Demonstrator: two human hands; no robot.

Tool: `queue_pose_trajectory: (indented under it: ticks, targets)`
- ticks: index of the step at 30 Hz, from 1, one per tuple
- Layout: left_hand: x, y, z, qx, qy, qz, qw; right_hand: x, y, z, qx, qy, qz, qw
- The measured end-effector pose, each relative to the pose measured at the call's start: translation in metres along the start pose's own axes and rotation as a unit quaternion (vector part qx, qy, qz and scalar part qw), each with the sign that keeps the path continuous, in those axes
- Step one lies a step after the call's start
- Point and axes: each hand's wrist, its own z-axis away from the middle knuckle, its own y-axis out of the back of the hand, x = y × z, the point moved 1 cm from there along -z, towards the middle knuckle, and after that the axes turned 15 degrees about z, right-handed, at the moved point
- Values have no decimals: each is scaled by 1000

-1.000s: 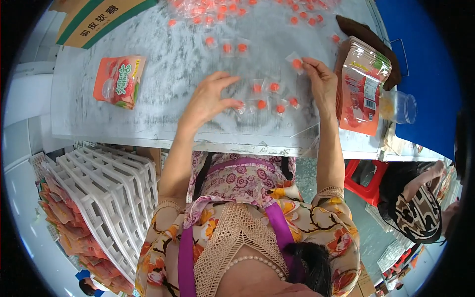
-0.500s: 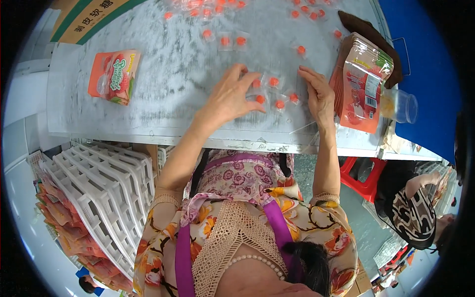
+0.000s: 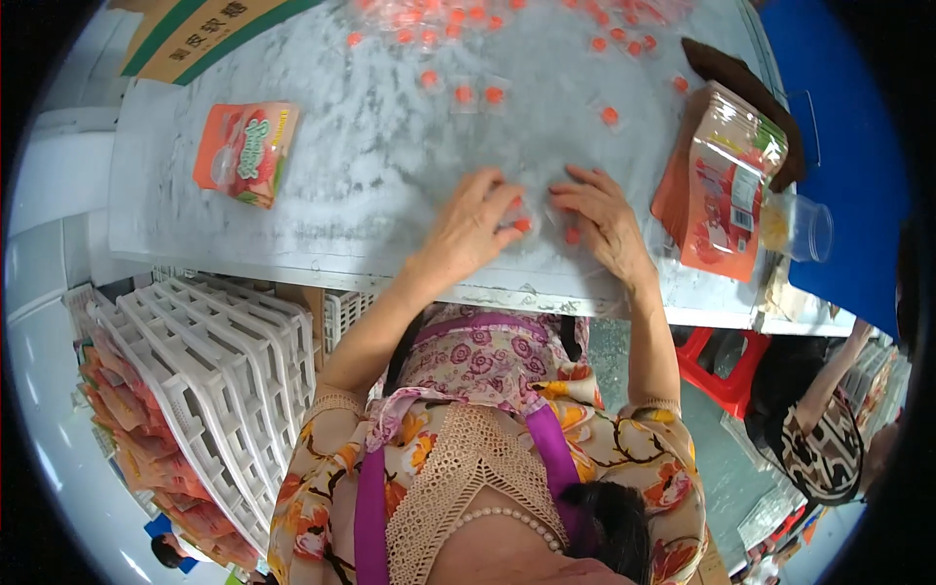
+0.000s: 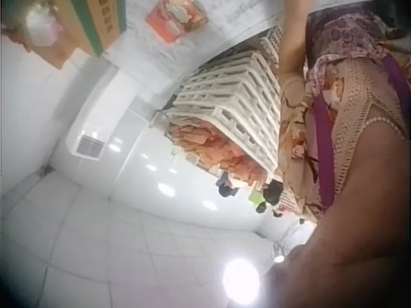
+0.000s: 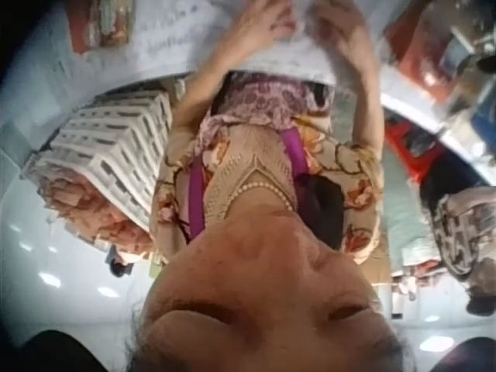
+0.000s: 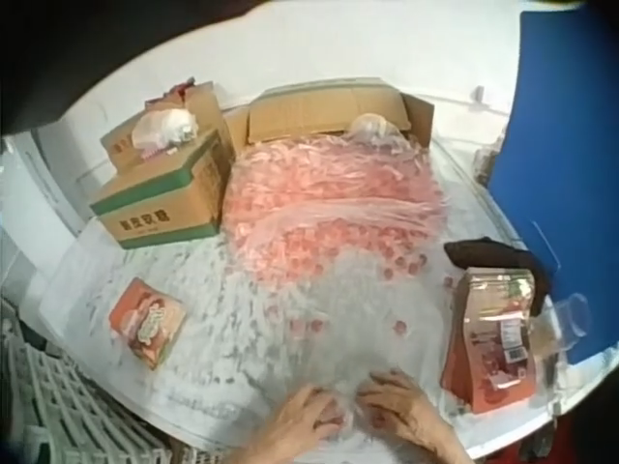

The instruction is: Packing small individual candies into plastic pouches and organizing them into large storage trays.

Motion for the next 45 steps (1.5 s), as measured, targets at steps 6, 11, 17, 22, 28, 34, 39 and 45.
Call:
queue_pose_trajectory:
  ticks: [6,11,17,22,28,34,39,45]
  targets:
    - [-12,41,-26,5,0,18,1000,0,20,-6,31,-130,-96,986]
    - [-75,104,-86,173,-9,-63,983,56,11,-55,101,-178,243,948]
    - [-78,98,-97,74,75,-4,994,27,-12,-117,60,-79,0,995]
    - [-79,116,-122,110,103,24,988,71,-17,-194,150,-1,69,986]
    - [-109,127,-146,203,-24,-79,976,80,-31,-222,115,4,83,990]
    - [-110,120,-139,156,4,-63,986,81,-32,-208,133,-13,38,990]
    - [-106,111,-135,203,-36,-79,975,75,-39,-214,128,13,143,981]
    - [-92,107,-114,177,54,-43,982,73,-42,-198,91,-15,70,993]
